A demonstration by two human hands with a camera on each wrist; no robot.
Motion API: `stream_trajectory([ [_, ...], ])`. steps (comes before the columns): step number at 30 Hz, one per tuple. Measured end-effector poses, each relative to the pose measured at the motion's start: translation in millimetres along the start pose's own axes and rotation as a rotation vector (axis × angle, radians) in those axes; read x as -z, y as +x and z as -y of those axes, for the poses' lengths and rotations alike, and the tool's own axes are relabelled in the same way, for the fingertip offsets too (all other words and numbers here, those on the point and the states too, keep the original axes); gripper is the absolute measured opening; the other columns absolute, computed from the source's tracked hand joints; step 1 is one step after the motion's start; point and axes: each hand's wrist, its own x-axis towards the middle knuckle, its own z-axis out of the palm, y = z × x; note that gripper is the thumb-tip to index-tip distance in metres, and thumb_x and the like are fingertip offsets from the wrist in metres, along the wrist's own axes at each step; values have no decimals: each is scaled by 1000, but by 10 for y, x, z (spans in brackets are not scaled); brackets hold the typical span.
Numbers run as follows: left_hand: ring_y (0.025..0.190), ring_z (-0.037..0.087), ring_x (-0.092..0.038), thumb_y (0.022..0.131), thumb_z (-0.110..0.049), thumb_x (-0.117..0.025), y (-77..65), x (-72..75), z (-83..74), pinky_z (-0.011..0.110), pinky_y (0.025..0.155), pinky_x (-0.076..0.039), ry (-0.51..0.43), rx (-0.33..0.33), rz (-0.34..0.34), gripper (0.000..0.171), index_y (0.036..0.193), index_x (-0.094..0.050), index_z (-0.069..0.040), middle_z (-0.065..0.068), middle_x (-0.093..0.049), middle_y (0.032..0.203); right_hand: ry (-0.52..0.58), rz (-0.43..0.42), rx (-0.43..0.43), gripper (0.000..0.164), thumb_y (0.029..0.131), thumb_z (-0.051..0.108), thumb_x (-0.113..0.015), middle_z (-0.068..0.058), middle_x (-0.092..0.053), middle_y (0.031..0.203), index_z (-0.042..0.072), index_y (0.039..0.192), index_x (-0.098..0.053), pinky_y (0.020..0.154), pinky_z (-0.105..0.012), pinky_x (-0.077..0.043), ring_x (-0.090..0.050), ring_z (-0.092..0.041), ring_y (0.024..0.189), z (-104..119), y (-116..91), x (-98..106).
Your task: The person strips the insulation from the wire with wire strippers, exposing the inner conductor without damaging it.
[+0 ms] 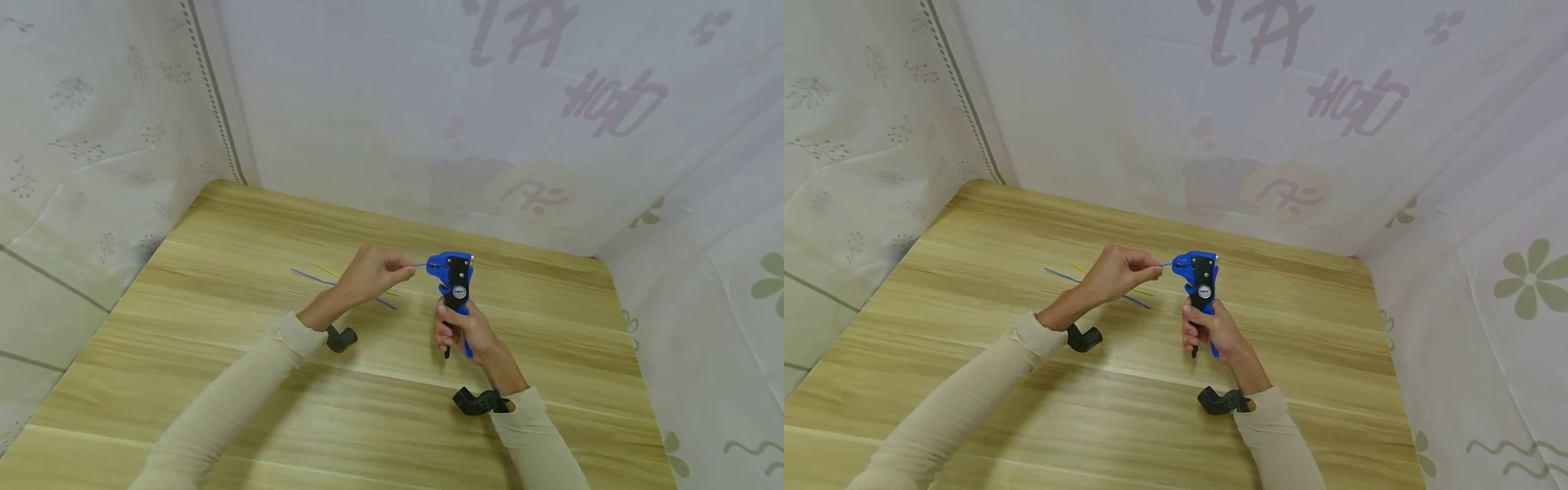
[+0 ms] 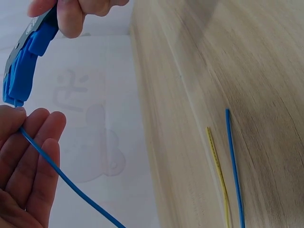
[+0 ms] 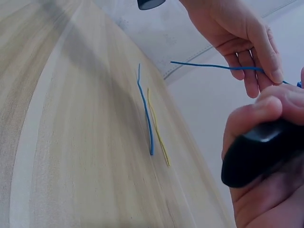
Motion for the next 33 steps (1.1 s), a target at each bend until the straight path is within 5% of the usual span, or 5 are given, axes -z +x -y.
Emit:
stream_trajectory([
  [6,75,11,-70,94,-15,-68,14,-12,5,29,69,-56,9,15,3,12,90,-79,-9,1,-76,82,22,-70,-1,24,104,21,-48,6,-42,57,14,82,-45,45,-24,-42,-39,-8,45,-25,24,-19],
  [15,73,9,-68,93,-15,-70,11,-16,5,26,67,-54,-1,36,10,11,89,-78,-9,0,-75,80,26,-53,-9,25,105,20,-48,6,-41,57,14,81,-44,45,-23,-42,-38,-7,44,-34,25,-1],
  [24,75,21,-72,94,-16,-69,3,-23,13,27,65,-53,-2,26,15,12,90,-78,-8,1,-75,79,16,-44,8,24,105,17,-45,7,-42,58,14,81,-44,45,-23,-43,-40,-6,45,-56,21,5],
  [33,77,11,-70,94,-16,-69,-15,5,38,32,74,-57,21,45,-1,11,88,-77,-11,0,-75,79,17,-35,30,20,105,13,-42,5,-43,60,13,85,-45,48,-24,-45,-40,-11,48,-33,-11,31],
])
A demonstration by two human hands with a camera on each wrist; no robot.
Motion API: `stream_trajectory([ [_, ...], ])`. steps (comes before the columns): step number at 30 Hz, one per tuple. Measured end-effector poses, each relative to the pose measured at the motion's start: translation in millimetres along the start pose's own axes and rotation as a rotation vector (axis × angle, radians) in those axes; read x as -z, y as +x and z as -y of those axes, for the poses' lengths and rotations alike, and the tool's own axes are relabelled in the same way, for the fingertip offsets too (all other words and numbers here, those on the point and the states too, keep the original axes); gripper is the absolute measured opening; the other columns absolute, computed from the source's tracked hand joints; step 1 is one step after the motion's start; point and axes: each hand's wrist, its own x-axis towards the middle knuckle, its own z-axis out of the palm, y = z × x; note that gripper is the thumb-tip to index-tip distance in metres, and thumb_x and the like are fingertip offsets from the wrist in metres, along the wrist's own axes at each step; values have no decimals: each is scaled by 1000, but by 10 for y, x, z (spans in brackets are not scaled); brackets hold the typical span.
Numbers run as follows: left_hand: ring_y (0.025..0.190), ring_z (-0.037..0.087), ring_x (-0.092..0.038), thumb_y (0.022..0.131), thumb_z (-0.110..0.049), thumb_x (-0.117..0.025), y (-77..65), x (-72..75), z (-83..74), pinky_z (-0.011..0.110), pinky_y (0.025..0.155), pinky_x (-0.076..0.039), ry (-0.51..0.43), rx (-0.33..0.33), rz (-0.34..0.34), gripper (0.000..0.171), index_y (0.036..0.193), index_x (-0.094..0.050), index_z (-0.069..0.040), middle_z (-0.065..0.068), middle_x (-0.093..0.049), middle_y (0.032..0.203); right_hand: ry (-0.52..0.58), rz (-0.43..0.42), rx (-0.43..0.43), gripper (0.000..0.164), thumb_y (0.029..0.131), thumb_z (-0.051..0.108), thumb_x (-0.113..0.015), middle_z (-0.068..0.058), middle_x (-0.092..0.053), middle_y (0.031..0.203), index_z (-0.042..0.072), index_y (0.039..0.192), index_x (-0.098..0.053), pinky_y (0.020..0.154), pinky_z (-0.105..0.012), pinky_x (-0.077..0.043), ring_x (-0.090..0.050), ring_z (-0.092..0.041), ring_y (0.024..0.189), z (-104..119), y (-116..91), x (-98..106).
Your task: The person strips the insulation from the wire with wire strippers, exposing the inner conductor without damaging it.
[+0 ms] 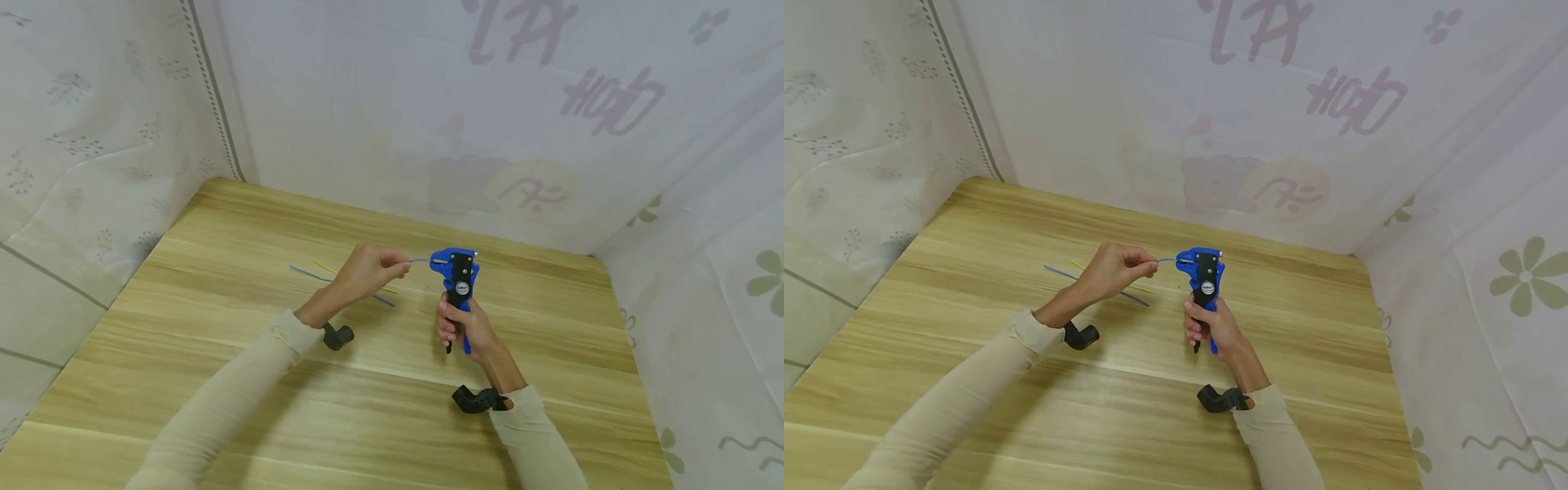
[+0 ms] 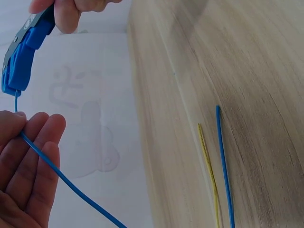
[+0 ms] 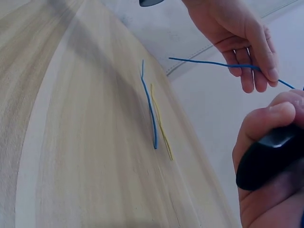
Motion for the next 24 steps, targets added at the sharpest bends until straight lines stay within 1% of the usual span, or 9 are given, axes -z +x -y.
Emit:
stream_trajectory([
  [4,77,13,-71,93,-15,-70,0,21,0,35,77,-57,-14,-3,-4,11,89,-77,-9,1,-75,79,-3,-4,-4,19,105,12,-42,5,-44,60,12,87,-46,49,-25,-46,-39,-12,48,21,-8,18],
  [9,75,12,-71,93,-14,-70,2,14,12,32,73,-57,-24,-12,2,10,89,-77,-9,1,-75,79,-27,20,3,18,105,11,-41,3,-45,62,12,87,-46,51,-26,-48,-41,-13,50,23,-14,19],
  [13,74,12,-71,93,-14,-70,6,9,23,31,72,-57,-16,-16,-1,10,89,-77,-9,2,-75,79,-41,33,5,17,105,10,-41,1,-48,65,10,88,-47,55,-29,-50,-44,-15,53,20,-11,25],
  [15,74,15,-72,94,-14,-69,7,12,27,32,72,-57,-16,-12,2,11,90,-77,-8,4,-75,80,-45,47,4,16,105,10,-42,0,-51,68,10,90,-49,60,-32,-53,-48,-16,57,24,-7,30],
  [20,77,25,-73,95,-15,-68,4,29,34,33,69,-57,-8,-1,13,13,95,-77,-6,9,-76,84,-59,123,19,10,104,11,-44,-6,-60,82,5,101,-52,79,-44,-56,-62,-21,75,48,7,30],
  [22,78,27,-73,95,-15,-67,4,36,34,33,69,-57,-1,-1,13,13,96,-77,-6,9,-76,85,-59,146,25,10,104,11,-45,-8,-61,86,4,104,-52,83,-47,-55,-64,-23,80,57,11,27],
  [24,78,27,-73,95,-15,-68,5,42,36,32,69,-57,3,-1,12,13,96,-77,-6,8,-76,84,-55,152,24,10,104,10,-45,-8,-62,87,4,105,-52,83,-47,-55,-65,-23,80,63,9,26],
])
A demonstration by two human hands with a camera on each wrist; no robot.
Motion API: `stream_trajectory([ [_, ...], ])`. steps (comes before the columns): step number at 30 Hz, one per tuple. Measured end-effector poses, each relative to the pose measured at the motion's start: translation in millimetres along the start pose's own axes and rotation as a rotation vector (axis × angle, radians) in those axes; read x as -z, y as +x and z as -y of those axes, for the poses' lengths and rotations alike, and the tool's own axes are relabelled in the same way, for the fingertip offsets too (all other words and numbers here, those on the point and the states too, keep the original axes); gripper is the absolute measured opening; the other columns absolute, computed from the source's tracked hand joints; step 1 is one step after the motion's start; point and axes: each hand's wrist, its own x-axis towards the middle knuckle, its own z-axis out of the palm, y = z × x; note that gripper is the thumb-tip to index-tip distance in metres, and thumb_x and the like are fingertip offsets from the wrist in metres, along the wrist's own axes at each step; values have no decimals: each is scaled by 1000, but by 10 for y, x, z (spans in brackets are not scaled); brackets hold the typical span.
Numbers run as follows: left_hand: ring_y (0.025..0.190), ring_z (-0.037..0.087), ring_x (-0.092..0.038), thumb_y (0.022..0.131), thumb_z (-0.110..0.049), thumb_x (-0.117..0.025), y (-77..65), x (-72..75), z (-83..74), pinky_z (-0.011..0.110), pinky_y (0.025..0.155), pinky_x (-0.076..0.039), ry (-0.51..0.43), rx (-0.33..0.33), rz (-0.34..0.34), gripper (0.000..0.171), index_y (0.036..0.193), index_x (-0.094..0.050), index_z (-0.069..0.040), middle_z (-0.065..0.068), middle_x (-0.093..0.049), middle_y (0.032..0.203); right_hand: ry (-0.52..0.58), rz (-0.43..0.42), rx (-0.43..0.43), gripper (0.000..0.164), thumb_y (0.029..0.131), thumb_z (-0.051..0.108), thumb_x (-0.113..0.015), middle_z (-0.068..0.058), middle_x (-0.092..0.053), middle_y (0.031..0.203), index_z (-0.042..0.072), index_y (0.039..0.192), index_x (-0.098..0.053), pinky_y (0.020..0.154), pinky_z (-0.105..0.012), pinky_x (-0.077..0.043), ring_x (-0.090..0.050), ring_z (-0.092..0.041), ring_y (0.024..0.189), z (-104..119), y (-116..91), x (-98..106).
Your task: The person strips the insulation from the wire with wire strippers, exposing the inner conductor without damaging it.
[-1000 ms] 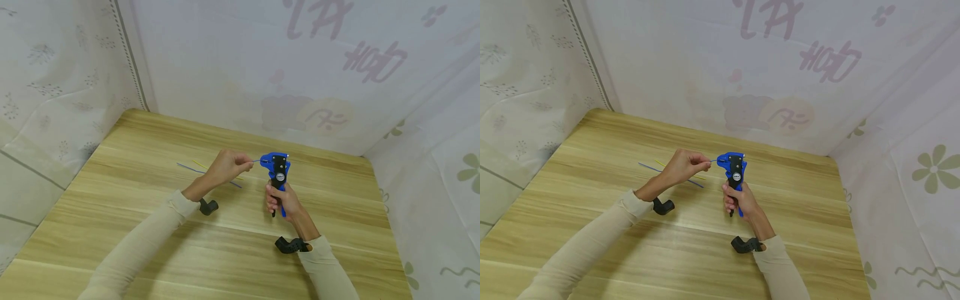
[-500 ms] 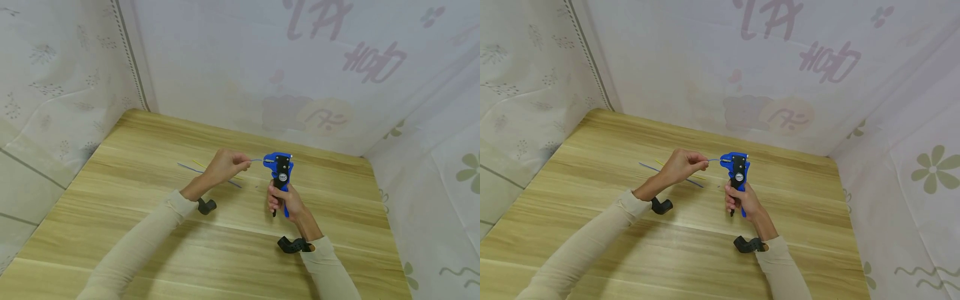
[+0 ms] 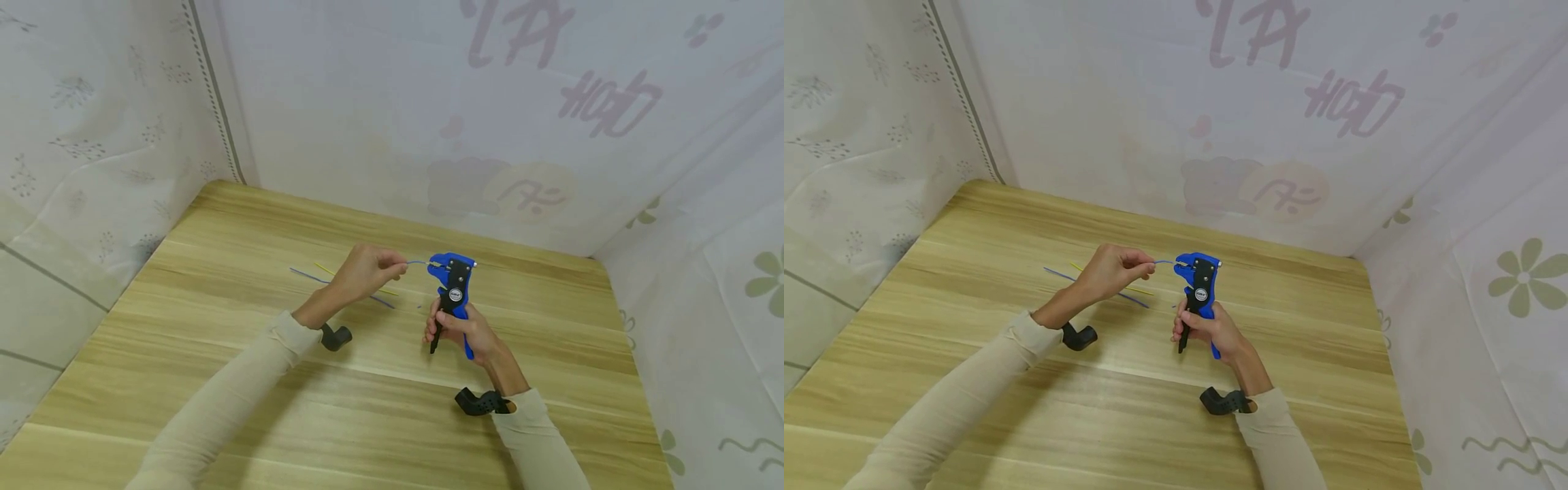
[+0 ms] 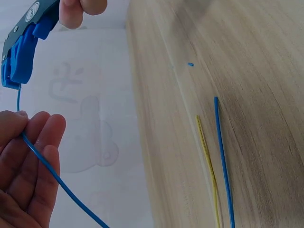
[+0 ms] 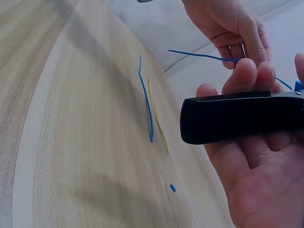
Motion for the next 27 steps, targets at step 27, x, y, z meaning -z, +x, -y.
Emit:
stream_trajectory([
  [27,99,24,-70,95,-15,-67,166,-59,384,36,86,-56,429,35,68,14,101,-77,-7,8,-74,104,79,-23,-46,10,104,8,-42,-9,-62,88,3,106,-51,88,-51,-53,-65,-24,82,-39,-66,86],
])
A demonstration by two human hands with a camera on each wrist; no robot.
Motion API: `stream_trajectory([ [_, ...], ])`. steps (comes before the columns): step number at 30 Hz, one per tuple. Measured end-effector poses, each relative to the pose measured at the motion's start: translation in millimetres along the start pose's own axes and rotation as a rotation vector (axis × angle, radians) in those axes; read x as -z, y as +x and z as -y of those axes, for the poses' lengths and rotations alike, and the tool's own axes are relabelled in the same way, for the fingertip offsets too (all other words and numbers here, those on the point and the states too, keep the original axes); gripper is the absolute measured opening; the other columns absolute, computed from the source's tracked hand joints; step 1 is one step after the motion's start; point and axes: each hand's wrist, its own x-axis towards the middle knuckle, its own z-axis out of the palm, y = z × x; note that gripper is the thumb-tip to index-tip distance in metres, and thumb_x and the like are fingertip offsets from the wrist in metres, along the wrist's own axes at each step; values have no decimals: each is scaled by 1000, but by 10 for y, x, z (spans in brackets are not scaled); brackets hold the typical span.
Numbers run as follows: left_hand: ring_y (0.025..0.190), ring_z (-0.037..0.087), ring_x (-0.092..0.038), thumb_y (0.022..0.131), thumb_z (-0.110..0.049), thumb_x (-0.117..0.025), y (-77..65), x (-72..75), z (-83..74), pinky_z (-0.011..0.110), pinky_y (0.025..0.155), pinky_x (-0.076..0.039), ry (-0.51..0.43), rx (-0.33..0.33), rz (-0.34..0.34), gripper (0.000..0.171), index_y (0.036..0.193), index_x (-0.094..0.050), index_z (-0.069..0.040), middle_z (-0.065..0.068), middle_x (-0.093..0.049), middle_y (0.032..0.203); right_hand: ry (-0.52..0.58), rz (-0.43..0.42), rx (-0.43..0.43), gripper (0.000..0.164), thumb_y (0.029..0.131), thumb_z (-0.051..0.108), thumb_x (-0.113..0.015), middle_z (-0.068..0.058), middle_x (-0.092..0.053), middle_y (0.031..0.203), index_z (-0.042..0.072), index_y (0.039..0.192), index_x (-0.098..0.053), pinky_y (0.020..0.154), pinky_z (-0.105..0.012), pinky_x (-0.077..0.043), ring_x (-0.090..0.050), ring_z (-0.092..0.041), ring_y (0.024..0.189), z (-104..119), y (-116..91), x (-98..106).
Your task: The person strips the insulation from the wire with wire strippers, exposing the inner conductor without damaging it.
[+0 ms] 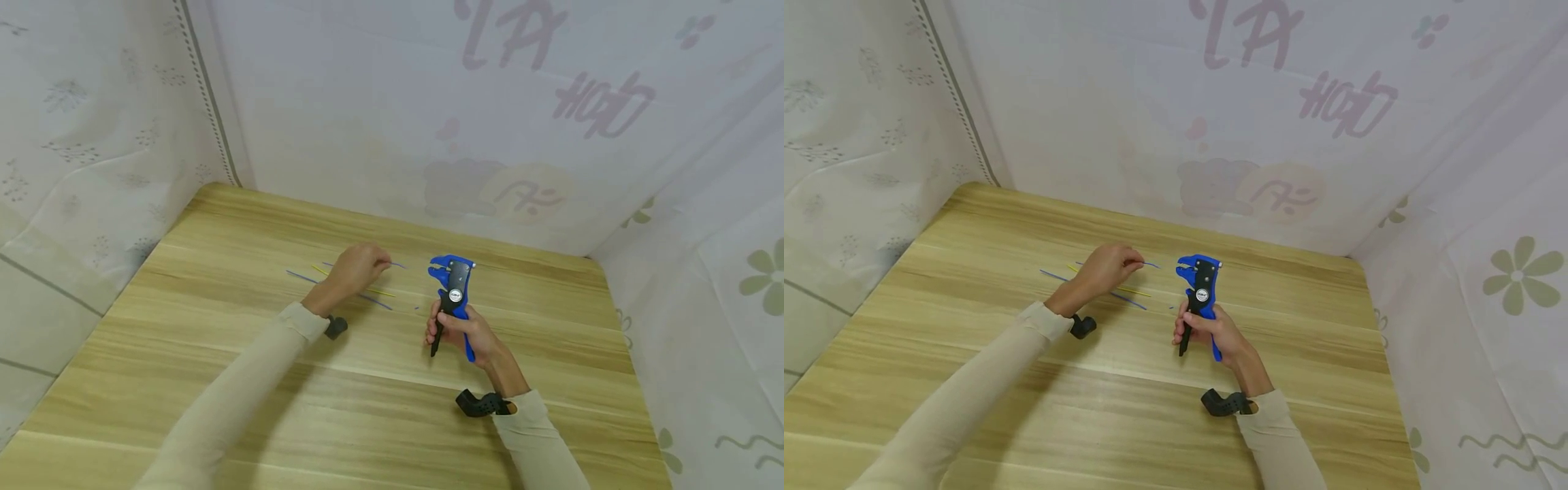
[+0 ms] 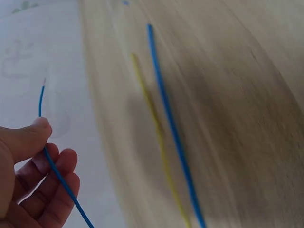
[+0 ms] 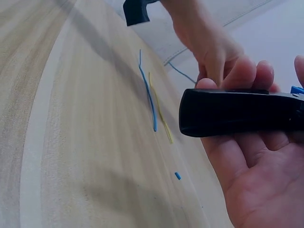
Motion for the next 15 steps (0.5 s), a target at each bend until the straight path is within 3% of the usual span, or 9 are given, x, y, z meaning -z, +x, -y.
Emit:
stream_trajectory([
  [7,101,25,-69,96,-12,-65,75,-195,176,37,85,-57,89,49,115,14,102,-77,-7,9,-73,107,27,11,-17,11,105,8,-41,-8,-62,90,3,107,-51,87,-46,-54,-64,-23,83,-47,1,6],
  [15,102,27,-69,95,-10,-66,90,-292,237,38,84,-57,108,56,143,14,102,-77,-5,12,-72,108,26,9,-31,11,105,10,-42,-7,-62,89,4,108,-50,86,-42,-55,-64,-22,83,-59,5,17],
])
